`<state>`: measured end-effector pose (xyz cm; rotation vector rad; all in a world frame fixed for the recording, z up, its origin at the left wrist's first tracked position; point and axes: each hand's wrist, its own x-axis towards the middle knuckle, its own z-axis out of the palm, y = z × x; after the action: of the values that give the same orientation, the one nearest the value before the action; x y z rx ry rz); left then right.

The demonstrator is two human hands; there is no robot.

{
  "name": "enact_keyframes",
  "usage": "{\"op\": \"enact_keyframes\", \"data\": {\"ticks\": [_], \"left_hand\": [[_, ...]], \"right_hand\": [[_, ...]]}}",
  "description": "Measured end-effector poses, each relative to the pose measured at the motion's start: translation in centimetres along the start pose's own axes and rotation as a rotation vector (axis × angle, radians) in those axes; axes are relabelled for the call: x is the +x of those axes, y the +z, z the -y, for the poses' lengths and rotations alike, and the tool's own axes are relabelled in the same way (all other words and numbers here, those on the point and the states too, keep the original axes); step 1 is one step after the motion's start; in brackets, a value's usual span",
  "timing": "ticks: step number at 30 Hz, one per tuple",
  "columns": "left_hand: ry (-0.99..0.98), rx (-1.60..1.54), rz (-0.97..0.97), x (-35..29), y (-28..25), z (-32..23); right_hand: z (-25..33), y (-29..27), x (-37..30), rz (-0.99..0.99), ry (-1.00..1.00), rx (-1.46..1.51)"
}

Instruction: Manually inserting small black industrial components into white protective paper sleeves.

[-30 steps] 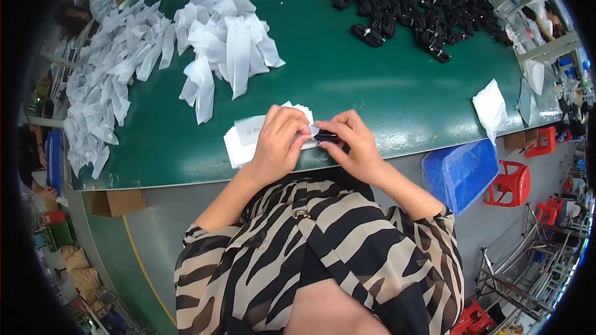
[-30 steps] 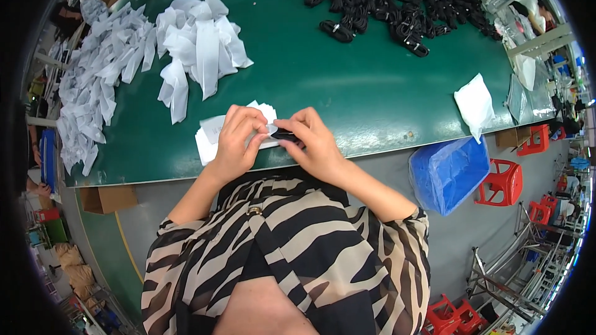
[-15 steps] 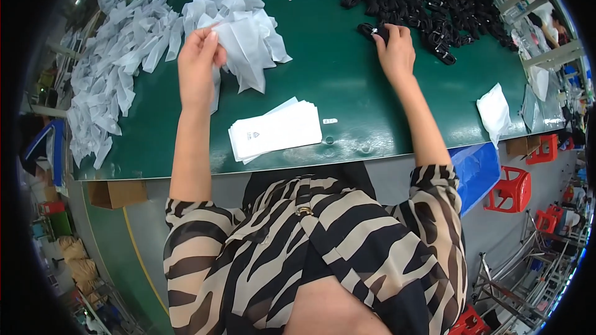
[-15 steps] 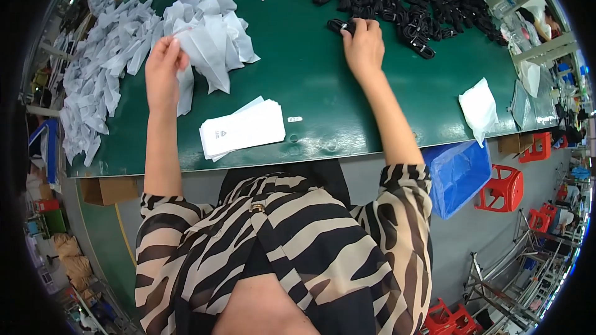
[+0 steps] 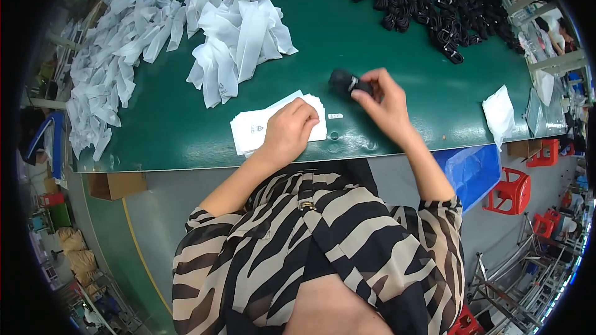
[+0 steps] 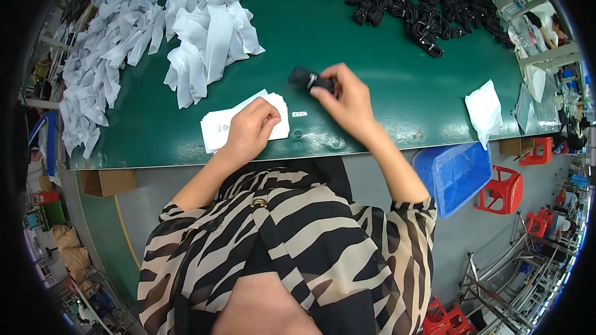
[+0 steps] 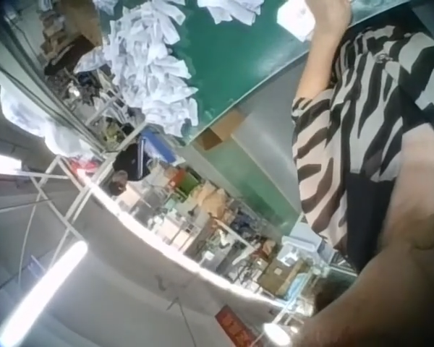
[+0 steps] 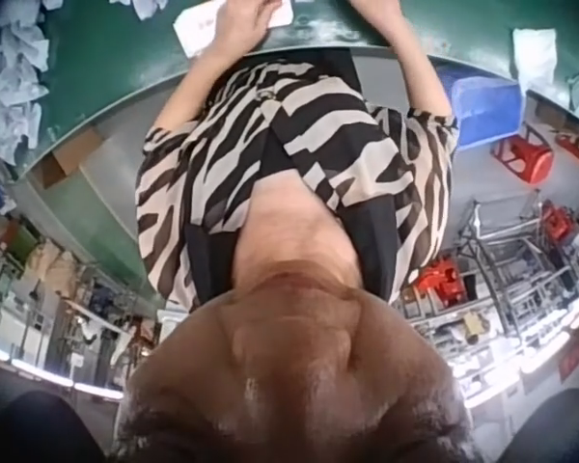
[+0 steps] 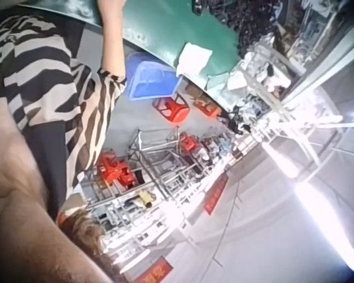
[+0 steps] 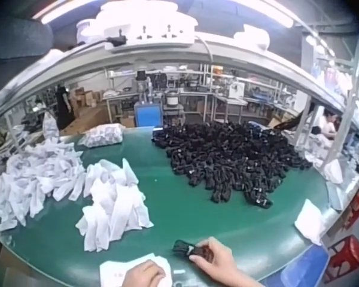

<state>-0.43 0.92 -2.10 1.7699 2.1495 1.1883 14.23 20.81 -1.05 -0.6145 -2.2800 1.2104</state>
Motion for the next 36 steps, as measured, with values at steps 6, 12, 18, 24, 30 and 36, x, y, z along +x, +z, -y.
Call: {"op": "enact_keyframes", "data": {"ticks": [6, 12, 18, 24, 30, 36], "left_hand": [[-0.258, -0.275, -0.002, 0.1, -0.6, 0.1], [-0.221, -0.345, -0.006, 0.3, -1.0, -0.4], [-0.136, -0.349, 0.009, 0.3, -1.1, -0.4], [-0.266, -0.344, 0.004, 0.5, -0.7, -0.1], [-0.309, -0.350, 0.029, 0.3, -0.6, 0.3], [-0.208, -0.358, 0.005, 0.2, -0.3, -0.7]], "right_hand": [[1.9, 0.4, -4.2, -0.055, -0.468, -0.184], [1.8, 0.5, -4.4, 0.097, -0.401, -0.123], [1.3, 0.8, -5.1, 0.046, -0.252, -0.052], [1.5, 1.5, -5.6, -0.153, -0.545, -0.330], [1.7, 1.7, -6.3, -0.228, -0.613, -0.344], [1.8, 2.0, -5.9, 0.000, -0.588, -0.212]]}}
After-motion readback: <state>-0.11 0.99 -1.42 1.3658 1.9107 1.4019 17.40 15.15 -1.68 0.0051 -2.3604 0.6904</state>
